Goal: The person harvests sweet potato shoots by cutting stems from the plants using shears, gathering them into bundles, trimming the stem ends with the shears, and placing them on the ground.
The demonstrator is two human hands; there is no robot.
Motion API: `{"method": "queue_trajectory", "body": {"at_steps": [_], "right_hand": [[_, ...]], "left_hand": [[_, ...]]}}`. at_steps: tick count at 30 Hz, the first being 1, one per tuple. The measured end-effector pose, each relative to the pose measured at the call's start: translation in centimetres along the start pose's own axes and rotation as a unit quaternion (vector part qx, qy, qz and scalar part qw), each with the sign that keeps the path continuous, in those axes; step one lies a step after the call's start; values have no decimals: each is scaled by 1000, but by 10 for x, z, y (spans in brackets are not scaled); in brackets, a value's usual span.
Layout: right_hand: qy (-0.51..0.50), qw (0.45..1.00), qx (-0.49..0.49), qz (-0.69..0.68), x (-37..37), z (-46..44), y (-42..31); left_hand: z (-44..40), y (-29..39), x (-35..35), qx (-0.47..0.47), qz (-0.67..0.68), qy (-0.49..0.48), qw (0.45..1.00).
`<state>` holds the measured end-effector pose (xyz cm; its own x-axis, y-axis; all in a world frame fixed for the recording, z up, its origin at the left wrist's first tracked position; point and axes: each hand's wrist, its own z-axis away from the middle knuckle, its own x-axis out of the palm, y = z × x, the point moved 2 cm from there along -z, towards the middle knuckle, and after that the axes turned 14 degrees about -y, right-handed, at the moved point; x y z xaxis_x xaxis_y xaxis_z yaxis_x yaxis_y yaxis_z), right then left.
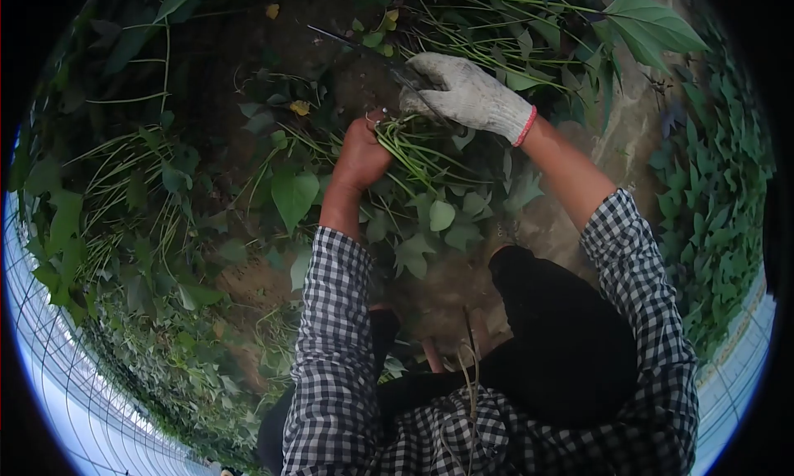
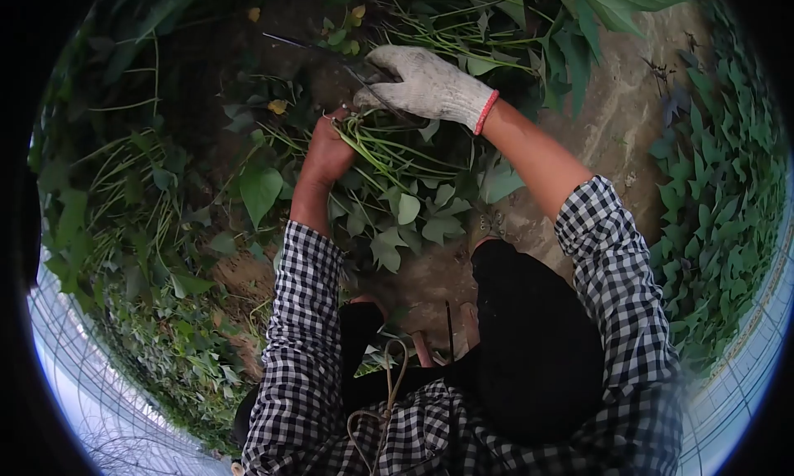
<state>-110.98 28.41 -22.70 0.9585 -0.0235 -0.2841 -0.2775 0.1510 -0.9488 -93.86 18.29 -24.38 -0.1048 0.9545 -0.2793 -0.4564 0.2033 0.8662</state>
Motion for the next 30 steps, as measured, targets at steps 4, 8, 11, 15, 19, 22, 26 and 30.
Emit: {"method": "queue_trajectory", "body": {"at_steps": [4,8,11,15,19,22,26,30], "right_hand": [[8,993,74,88,-29,5,18],[6,986,147,-77,-49,24,40],[24,976,166,-141,-55,32,48],[-55,972,187,-133,-56,35,39],[-117,981,151,-10,-63,28,9],[-115,965,234,28,-76,24,-5],[-160,962,221,5,-93,31,-6],[-172,969,177,9,-94,37,-19]], "left_hand": [[5,1,-11,-33,14,-29,999],[6,17,-11,-29,31,-73,996],[7,30,-6,-22,-9,-164,986],[7,40,-1,3,-21,-124,992],[-2,21,3,46,83,-30,995],[-5,16,5,93,26,18,995],[-15,32,23,195,-108,62,973],[-23,25,30,170,-217,92,957]]}}
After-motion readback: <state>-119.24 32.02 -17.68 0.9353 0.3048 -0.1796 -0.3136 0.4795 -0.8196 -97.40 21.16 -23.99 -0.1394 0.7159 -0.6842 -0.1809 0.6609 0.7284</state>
